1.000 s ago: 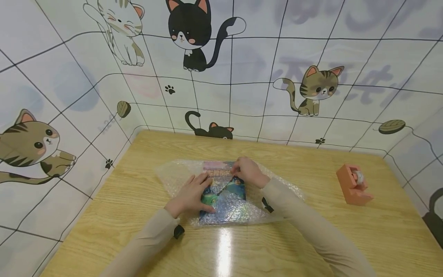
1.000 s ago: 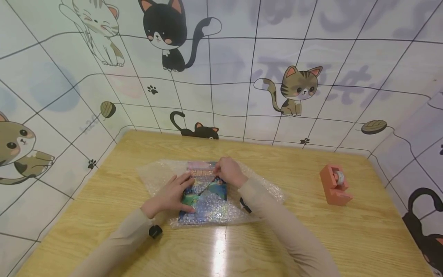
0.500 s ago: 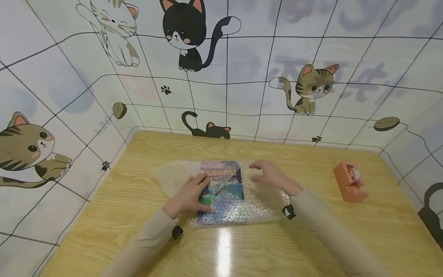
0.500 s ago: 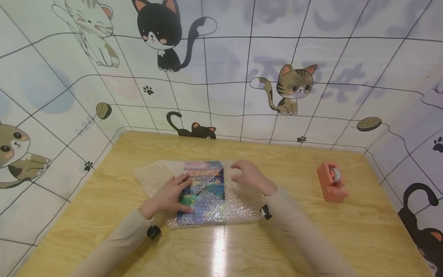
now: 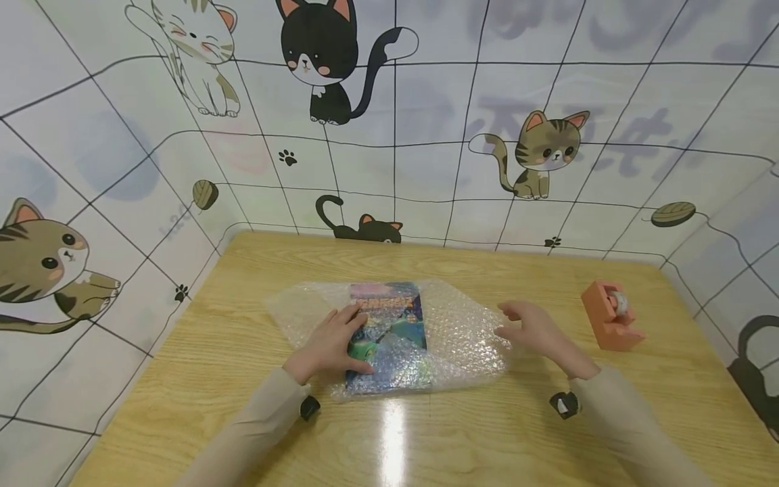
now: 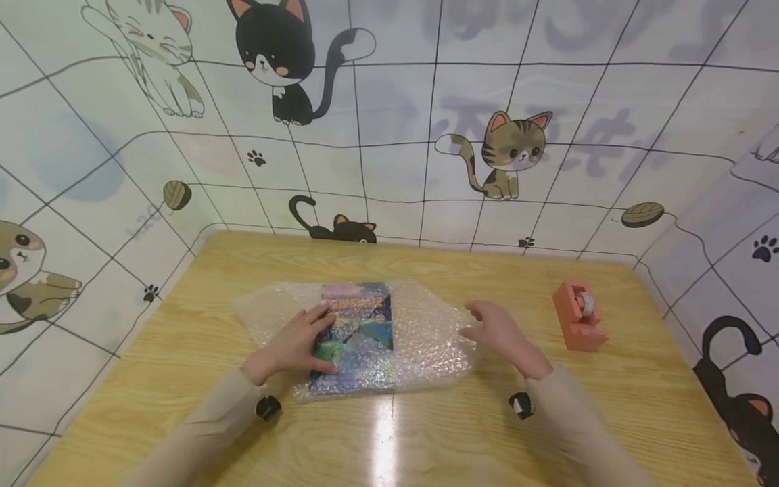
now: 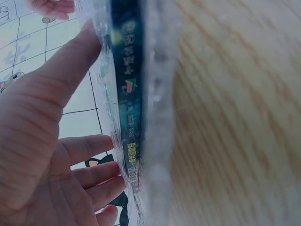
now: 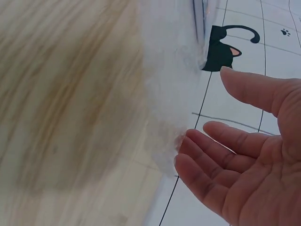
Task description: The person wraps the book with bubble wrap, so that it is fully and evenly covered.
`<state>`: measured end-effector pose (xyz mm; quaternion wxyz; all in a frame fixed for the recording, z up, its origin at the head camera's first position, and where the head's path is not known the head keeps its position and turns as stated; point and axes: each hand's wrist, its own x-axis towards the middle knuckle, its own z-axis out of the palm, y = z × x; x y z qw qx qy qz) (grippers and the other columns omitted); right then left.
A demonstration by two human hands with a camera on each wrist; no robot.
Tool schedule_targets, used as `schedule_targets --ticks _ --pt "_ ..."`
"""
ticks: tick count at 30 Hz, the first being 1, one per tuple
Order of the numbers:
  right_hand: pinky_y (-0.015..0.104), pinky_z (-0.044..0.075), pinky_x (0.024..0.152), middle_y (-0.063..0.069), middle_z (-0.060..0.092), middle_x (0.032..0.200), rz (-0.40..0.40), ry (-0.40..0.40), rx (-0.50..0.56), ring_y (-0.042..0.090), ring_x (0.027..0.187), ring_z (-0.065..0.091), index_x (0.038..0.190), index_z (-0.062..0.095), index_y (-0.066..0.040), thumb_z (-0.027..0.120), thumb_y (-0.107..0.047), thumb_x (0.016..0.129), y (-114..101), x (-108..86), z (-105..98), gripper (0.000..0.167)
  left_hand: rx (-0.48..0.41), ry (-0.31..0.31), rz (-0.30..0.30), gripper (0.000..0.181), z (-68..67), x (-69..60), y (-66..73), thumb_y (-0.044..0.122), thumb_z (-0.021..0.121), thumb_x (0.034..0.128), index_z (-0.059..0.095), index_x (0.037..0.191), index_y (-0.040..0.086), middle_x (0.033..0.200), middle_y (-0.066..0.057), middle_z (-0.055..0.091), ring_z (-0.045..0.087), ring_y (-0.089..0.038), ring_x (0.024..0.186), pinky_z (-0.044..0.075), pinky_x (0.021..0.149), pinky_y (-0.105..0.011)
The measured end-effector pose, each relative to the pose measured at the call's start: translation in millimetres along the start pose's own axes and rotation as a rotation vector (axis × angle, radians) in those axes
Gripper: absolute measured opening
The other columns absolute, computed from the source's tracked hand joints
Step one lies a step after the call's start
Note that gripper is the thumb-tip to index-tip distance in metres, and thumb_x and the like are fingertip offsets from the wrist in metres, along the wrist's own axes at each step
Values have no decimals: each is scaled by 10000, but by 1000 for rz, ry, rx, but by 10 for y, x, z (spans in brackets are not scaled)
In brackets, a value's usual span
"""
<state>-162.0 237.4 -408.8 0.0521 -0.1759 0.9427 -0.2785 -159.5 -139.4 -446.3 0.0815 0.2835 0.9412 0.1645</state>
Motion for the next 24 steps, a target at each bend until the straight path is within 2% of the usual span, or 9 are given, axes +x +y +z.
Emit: schedule_targets --ticks 4,7,11,15,18,24 --pt "523 494 787 332 580 1082 51 -3 19 442 954 581 1185 508 179 697 -121 826 101 -85 -32 505 5 6 6 984 0 5 0 540 774 675 397 1395 -14 1480 -234 273 239 -365 1369 177 1103 -536" --pt "493 511 752 281 620 994 97 -20 14 398 904 601 1175 521 165 693 -148 835 180 -121 -52 493 6 6 8 983 -2 7 3 540 773 675 398 1394 -16 1479 -236 274 242 -365 1368 180 1101 -539" --pt "415 520 660 189 655 881 158 -52 22 306 801 616 1083 590 132 688 -197 844 262 -149 -85 419 -1 6 11 980 -1 7 6 535 774 678 397 1394 -18 1480 -237 272 241 -366 1368 181 1099 -543" --pt "323 496 571 85 657 757 228 -87 146 198 682 595 910 655 62 672 -198 858 313 -175 -99 265 -6 9 13 980 -1 5 8 531 778 675 399 1392 -20 1480 -237 272 242 -368 1366 186 1095 -550" --pt "289 504 559 40 643 710 270 -109 271 159 653 591 857 661 33 651 -172 877 328 -187 -99 206 -5 10 14 982 1 4 2 536 776 675 397 1394 -16 1482 -232 270 239 -365 1368 187 1094 -550" --pt "312 540 656 68 660 783 224 -134 451 149 720 627 903 608 54 566 -194 944 140 -171 -211 255 -18 6 9 993 4 1 -11 539 774 678 383 1406 -12 1491 -229 252 238 -376 1366 217 1086 -547"
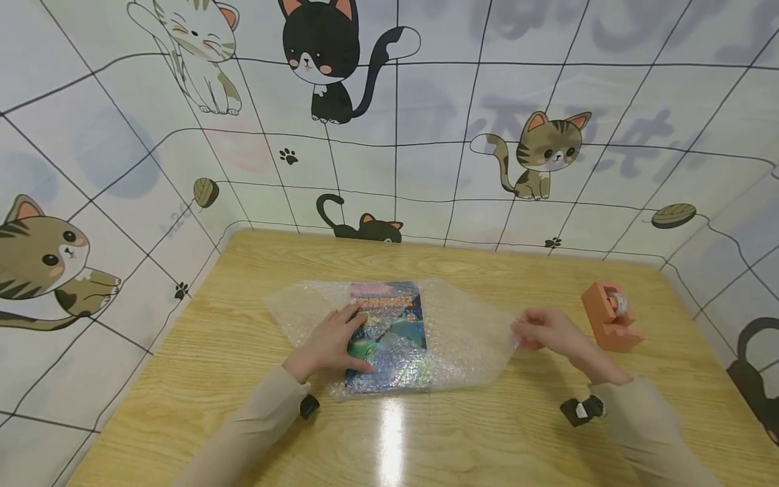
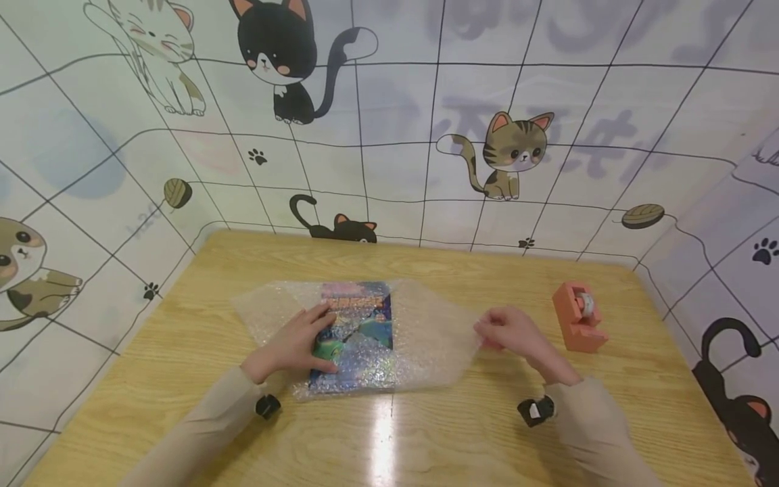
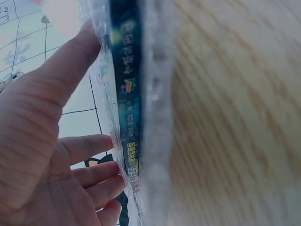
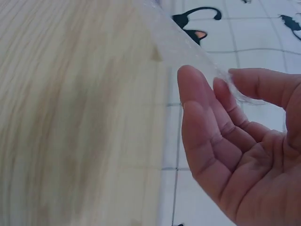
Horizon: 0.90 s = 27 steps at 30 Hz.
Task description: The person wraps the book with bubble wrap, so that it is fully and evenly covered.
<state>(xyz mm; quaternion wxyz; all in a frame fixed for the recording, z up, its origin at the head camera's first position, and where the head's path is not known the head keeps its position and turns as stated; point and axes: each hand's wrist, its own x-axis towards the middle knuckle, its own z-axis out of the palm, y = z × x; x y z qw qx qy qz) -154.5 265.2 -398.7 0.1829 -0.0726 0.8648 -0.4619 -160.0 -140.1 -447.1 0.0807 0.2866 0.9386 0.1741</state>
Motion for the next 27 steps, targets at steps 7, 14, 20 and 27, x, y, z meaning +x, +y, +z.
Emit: schedule_targets --ticks 7,14,20,27 --pt "313 548 725 119 684 913 -83 15 79 182 797 645 990 585 57 535 -236 964 -385 5 132 298 -45 -15 -22 1013 9 -4 -9 533 779 675 359 1421 -9 1510 -218 215 234 -386 1366 306 1056 -511" --pt "333 549 726 144 685 928 -188 94 123 155 817 650 912 586 45 573 -177 942 -731 108 397 224 -54 -24 -31 1024 7 -11 -3 529 780 674 347 1425 -16 1520 -210 194 203 -373 1381 291 1068 -502" --pt "328 552 691 147 647 882 -282 95 126 207 803 626 897 598 47 571 -108 937 -974 248 689 163 -41 -21 -17 1018 16 -2 -10 533 774 681 347 1426 -14 1515 -219 200 215 -381 1375 297 1063 -504" --pt "313 533 623 78 629 764 -355 82 115 184 681 592 819 603 5 596 -82 915 -1192 417 1123 129 -46 2 0 1006 15 3 -16 520 785 675 370 1409 -29 1500 -233 229 248 -394 1358 304 1060 -502"
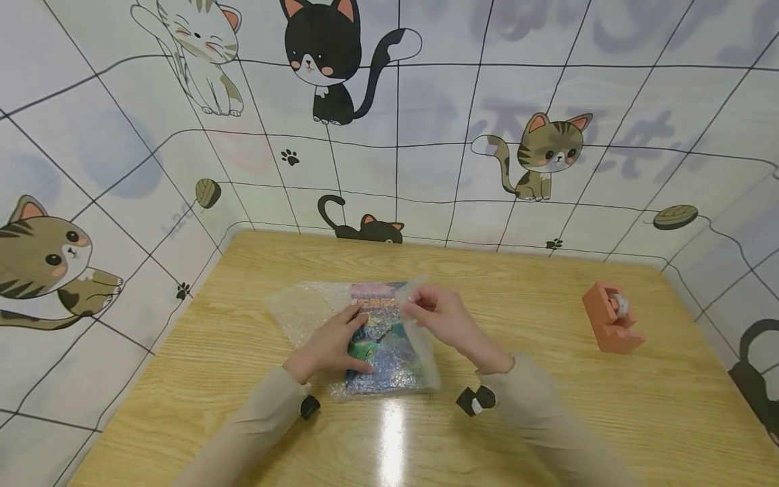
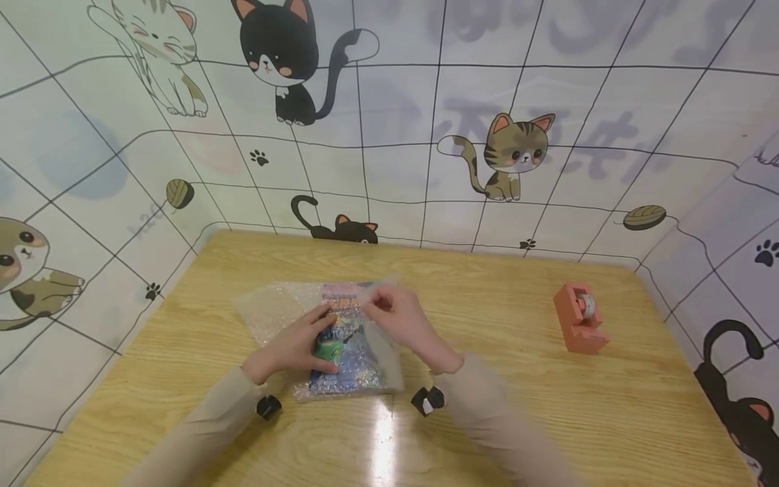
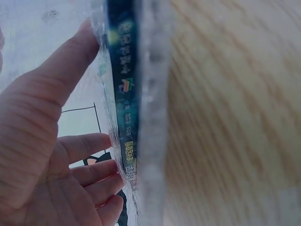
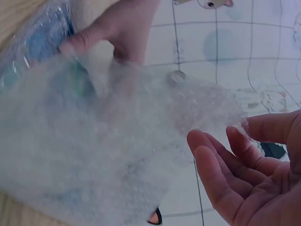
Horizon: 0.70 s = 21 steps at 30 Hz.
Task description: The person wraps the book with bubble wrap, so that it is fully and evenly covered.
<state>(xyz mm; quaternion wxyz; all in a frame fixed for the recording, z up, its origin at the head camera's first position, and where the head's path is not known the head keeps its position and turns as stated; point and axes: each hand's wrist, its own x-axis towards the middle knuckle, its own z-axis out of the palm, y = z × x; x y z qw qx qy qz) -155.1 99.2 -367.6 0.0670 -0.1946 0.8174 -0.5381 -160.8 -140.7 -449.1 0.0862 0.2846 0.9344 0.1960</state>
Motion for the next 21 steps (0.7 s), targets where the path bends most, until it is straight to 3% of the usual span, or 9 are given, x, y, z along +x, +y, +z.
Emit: schedule_targets --ticks 10,13,18,21 --pt "261 512 671 42 637 754 -123 11 -162 148 718 606 779 629 -29 626 -69 882 107 172 514 110 -11 40 28 976 8 3 -11 486 807 666 393 1396 -12 1485 -235 265 273 -399 1345 319 1046 -513" --pt "230 496 618 54 639 722 -140 11 -182 129 657 583 763 640 -15 637 -42 857 161 214 598 99 -30 57 27 1000 14 3 -11 468 820 656 355 1413 9 1473 -232 288 289 -402 1336 320 1042 -520" --pt "180 410 523 21 606 659 -83 -34 -219 52 561 468 719 626 -29 640 -39 850 237 268 689 132 -55 78 -1 1170 25 5 -2 457 846 621 191 1475 -2 1443 -226 340 361 -402 1289 339 1026 -520" --pt "175 372 495 -2 595 647 -23 -78 -232 51 539 432 722 626 -39 636 -53 857 261 281 722 136 -62 84 -9 1188 24 1 4 450 854 613 175 1481 7 1435 -228 351 378 -412 1272 348 1015 -529"
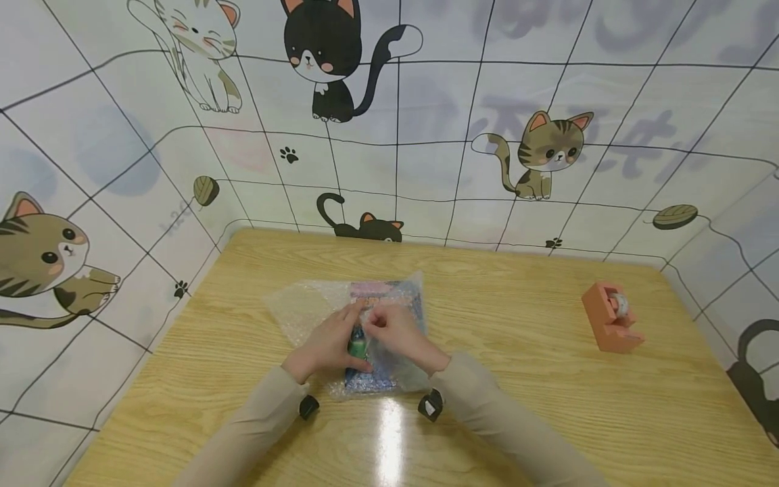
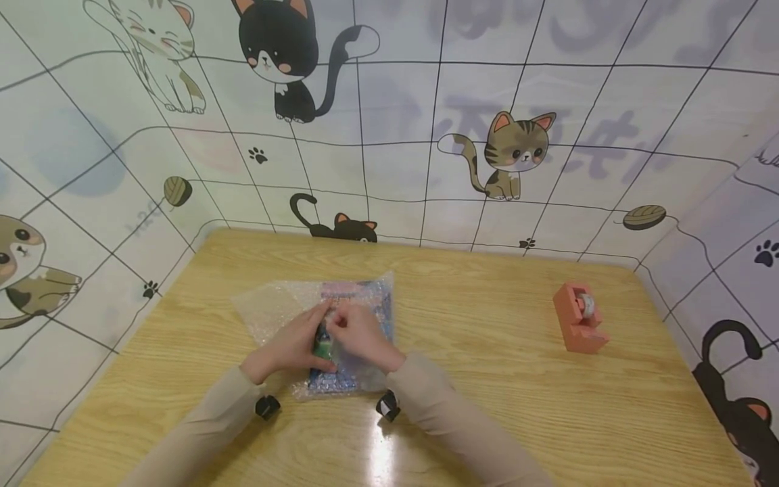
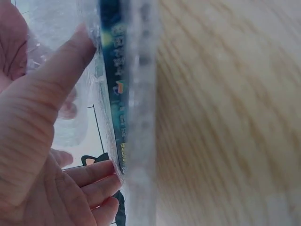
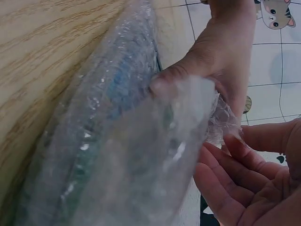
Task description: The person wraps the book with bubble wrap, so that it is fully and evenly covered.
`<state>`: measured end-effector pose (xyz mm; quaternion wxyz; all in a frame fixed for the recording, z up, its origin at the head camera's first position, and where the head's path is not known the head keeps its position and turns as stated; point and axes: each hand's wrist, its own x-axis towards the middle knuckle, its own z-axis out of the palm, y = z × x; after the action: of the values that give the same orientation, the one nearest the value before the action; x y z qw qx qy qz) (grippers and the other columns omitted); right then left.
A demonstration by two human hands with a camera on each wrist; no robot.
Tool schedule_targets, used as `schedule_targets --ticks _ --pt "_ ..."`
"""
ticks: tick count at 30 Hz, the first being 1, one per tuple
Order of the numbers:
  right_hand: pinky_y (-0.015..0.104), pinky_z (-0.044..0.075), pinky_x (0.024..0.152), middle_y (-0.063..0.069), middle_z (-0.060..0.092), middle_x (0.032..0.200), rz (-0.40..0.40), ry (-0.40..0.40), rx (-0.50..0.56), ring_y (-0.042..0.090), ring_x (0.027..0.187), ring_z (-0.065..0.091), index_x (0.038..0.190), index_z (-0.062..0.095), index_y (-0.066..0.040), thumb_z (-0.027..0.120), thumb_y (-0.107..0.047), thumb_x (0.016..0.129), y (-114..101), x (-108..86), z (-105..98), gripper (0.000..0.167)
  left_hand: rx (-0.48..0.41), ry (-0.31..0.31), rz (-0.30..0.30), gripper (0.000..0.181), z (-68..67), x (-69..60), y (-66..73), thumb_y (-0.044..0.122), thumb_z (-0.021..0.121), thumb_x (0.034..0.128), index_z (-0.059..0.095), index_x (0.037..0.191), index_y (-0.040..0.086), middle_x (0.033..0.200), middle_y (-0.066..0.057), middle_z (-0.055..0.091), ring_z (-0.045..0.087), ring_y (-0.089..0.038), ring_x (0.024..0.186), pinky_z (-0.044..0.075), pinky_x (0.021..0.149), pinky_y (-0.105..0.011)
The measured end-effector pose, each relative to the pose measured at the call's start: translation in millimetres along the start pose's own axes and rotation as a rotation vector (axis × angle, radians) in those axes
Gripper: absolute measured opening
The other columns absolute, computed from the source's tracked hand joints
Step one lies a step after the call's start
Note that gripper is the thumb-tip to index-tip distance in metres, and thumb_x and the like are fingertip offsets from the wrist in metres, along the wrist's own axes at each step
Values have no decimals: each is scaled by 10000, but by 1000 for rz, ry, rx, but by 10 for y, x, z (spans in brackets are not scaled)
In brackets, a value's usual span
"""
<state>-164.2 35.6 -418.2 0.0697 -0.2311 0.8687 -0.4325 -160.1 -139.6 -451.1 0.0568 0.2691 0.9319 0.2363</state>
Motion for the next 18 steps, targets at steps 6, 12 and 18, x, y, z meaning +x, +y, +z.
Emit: schedule_targets --ticks 6,12,18 --pt "177 343 461 -23 573 639 79 -64 -11 59 517 421 741 639 -51 633 -75 871 30 5 40 132 24 10 49 1033 3 -2 -20 442 850 622 339 1427 43 1433 -235 348 384 -431 1260 357 991 -561" --pt "199 427 527 8 635 736 53 -98 -18 96 596 526 797 668 -36 643 -72 872 69 -10 53 87 54 -9 57 874 -2 -3 -23 473 830 637 472 1342 101 1445 -255 318 379 -457 1255 360 987 -568" --pt "277 530 793 161 662 1015 -34 -233 100 283 941 649 977 660 40 685 -11 825 167 -26 -2 163 38 -29 42 834 -6 2 -18 456 829 649 498 1332 110 1470 -259 275 343 -447 1288 349 1001 -564"
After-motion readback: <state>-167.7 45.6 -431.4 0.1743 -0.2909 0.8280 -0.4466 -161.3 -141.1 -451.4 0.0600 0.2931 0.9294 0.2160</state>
